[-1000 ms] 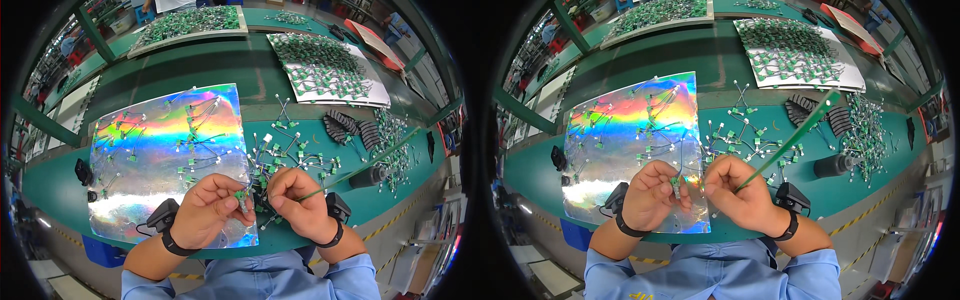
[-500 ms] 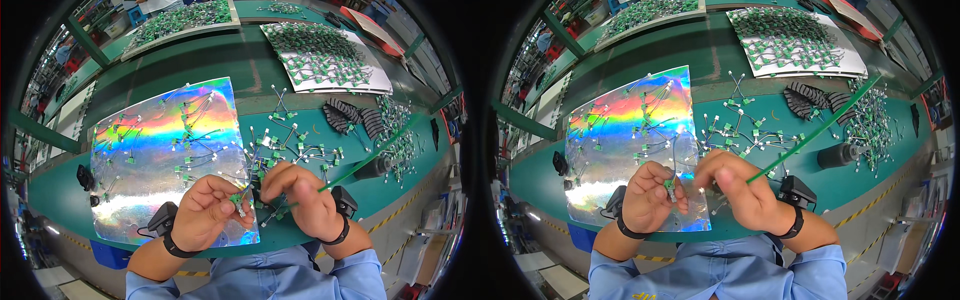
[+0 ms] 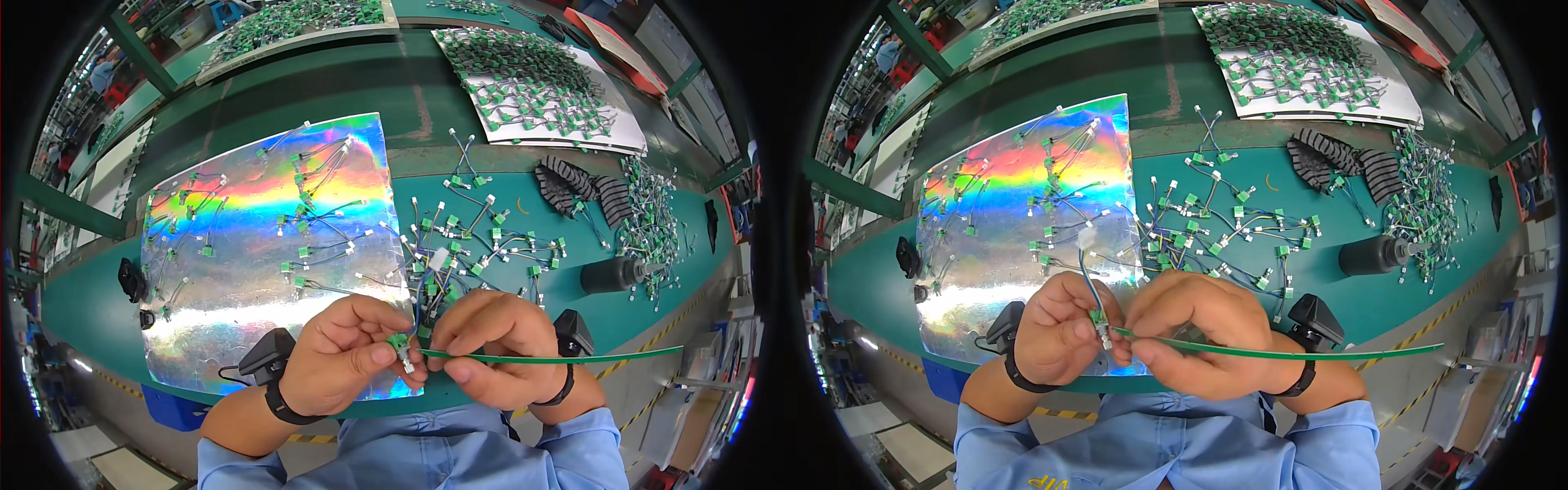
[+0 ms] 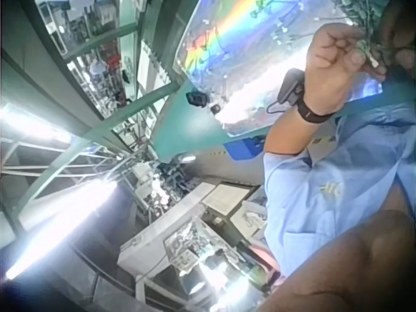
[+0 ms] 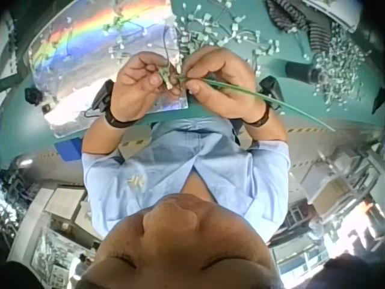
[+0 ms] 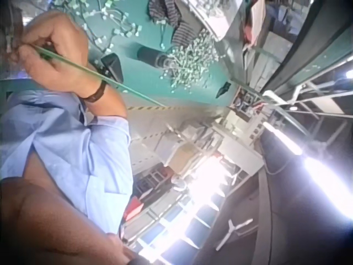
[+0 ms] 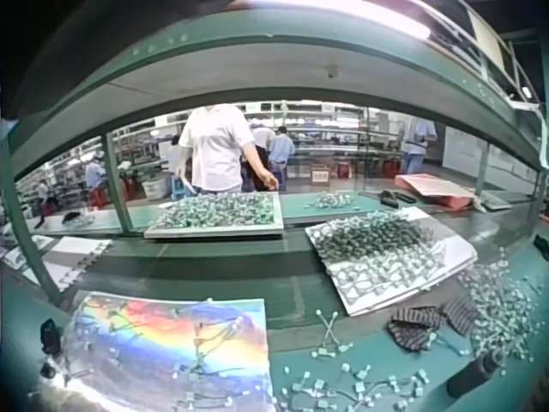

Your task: The person picks up a wire harness and a green plastic strip, then threads the wires through a slot on the strip. After sliding the strip along the wires and securing the connector, they place the assembly onto a reflective sheet.

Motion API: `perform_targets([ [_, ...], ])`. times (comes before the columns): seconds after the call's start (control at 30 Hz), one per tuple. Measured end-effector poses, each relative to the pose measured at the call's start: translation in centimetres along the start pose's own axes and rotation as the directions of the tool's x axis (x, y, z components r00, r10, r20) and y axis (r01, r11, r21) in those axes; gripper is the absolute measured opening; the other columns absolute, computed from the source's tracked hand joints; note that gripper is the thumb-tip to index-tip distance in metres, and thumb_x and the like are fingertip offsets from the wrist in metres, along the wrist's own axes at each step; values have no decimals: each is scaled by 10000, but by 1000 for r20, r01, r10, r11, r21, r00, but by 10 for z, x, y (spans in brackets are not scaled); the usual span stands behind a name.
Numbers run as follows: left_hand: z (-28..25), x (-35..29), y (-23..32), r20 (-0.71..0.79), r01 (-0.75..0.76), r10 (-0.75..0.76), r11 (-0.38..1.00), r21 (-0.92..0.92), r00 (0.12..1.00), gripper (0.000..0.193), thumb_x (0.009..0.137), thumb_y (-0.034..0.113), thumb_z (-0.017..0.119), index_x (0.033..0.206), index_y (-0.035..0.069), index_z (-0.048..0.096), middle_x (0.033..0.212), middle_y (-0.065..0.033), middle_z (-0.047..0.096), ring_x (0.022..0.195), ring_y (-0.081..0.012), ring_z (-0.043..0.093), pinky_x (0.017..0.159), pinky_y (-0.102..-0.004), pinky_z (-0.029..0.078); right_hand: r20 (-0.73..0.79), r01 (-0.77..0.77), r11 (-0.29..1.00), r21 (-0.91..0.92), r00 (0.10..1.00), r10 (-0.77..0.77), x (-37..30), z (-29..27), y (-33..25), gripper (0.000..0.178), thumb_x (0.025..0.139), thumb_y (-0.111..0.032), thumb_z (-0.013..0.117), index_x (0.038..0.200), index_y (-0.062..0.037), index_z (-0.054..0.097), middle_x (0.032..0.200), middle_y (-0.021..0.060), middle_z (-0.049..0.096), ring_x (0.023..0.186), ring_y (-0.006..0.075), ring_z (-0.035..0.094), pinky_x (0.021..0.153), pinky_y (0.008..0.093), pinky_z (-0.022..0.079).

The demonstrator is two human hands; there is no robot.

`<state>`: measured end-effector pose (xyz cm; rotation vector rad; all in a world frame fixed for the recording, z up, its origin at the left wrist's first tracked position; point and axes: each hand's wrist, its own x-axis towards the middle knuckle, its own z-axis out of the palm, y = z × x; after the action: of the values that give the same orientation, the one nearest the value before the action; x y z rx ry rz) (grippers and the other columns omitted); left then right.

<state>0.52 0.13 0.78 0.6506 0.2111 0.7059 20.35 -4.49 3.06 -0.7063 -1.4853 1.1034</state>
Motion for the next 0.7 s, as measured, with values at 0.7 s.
perform_targets([
  [0.7, -3, -3, -5, 85, 61, -53, 994, -92, 995, 205, 874, 37, 566, 1062, -32, 518, 942, -140, 562, 804, -255, 633, 696, -358, 532, 91, -83, 988, 129, 993, 71, -1, 3, 1, 155, 819, 23, 614, 945, -17, 534, 861, 170, 593, 742, 219, 621, 619, 309, 494],
])
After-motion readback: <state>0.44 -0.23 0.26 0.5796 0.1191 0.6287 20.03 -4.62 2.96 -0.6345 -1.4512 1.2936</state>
